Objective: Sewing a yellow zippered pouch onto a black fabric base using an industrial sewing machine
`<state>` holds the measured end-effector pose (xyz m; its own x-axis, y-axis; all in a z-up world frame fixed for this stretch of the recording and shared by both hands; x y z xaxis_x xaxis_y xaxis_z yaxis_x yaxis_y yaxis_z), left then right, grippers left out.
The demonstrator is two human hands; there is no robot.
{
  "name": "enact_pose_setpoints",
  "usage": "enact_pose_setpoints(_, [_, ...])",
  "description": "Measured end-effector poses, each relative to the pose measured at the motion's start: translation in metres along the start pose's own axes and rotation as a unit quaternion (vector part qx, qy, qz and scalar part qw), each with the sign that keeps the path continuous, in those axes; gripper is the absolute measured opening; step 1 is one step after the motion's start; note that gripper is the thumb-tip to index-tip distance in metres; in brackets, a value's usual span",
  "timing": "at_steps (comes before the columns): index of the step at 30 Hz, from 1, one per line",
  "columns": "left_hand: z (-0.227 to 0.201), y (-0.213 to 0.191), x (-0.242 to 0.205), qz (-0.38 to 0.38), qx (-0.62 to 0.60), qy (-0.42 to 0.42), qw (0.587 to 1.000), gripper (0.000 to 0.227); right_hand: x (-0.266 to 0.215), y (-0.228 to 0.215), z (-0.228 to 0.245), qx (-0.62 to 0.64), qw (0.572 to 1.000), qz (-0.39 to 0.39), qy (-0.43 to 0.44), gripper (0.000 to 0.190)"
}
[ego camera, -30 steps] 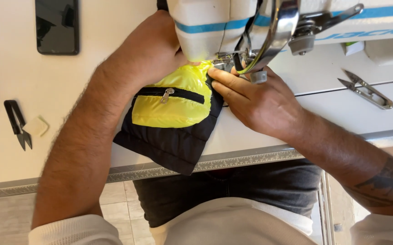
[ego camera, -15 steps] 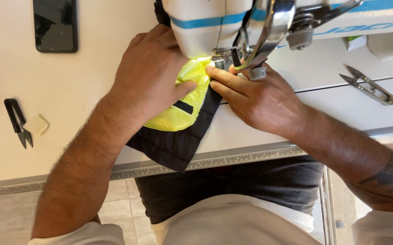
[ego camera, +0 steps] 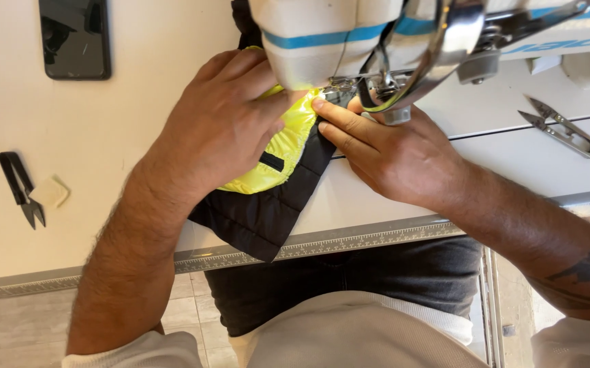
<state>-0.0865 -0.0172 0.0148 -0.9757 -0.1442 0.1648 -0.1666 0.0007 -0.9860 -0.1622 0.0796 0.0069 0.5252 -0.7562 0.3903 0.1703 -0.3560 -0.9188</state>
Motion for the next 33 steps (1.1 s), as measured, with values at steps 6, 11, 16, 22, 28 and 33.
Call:
enact_pose_setpoints(6, [0.0,0.006,0.0,0.031,-0.006,-0.016,0.999,0.045,-0.003,-0.003,0.001,-0.002,1.0,0.004,0.006,0.028])
enact_pose_setpoints(11, [-0.007,0.004,0.001,0.036,0.006,-0.019,0.999,0.056,-0.009,-0.007,0.0,-0.021,1.0,-0.002,0.015,0.028])
enact_pose_setpoints(16, [-0.006,-0.002,-0.002,0.03,0.009,-0.022,0.999,0.051,-0.006,-0.015,0.003,0.005,1.0,-0.024,0.001,0.02])
enact_pose_setpoints(22, [-0.001,0.0,-0.004,0.028,-0.033,-0.025,0.999,0.051,0.003,-0.012,0.003,0.021,1.0,-0.009,0.005,0.023])
enact_pose_setpoints(28, [0.001,-0.003,0.001,0.01,-0.015,-0.018,1.0,0.05,0.005,-0.014,0.0,-0.006,1.0,-0.011,0.013,0.024])
enact_pose_setpoints(33, [0.003,0.002,0.0,0.008,-0.001,-0.019,1.0,0.044,0.004,-0.009,0.001,-0.003,1.0,-0.013,0.01,0.025])
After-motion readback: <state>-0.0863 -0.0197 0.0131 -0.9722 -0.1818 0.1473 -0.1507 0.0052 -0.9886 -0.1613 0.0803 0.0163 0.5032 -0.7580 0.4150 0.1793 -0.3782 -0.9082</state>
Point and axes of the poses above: each hand's wrist, its own x-axis towards the middle knuckle, its own y-axis out of the palm, z = x × y, the point moved 10 cm from there along x, towards the middle knuckle, and after that the axes turned 5 degrees about z, right-handed, at the moved point
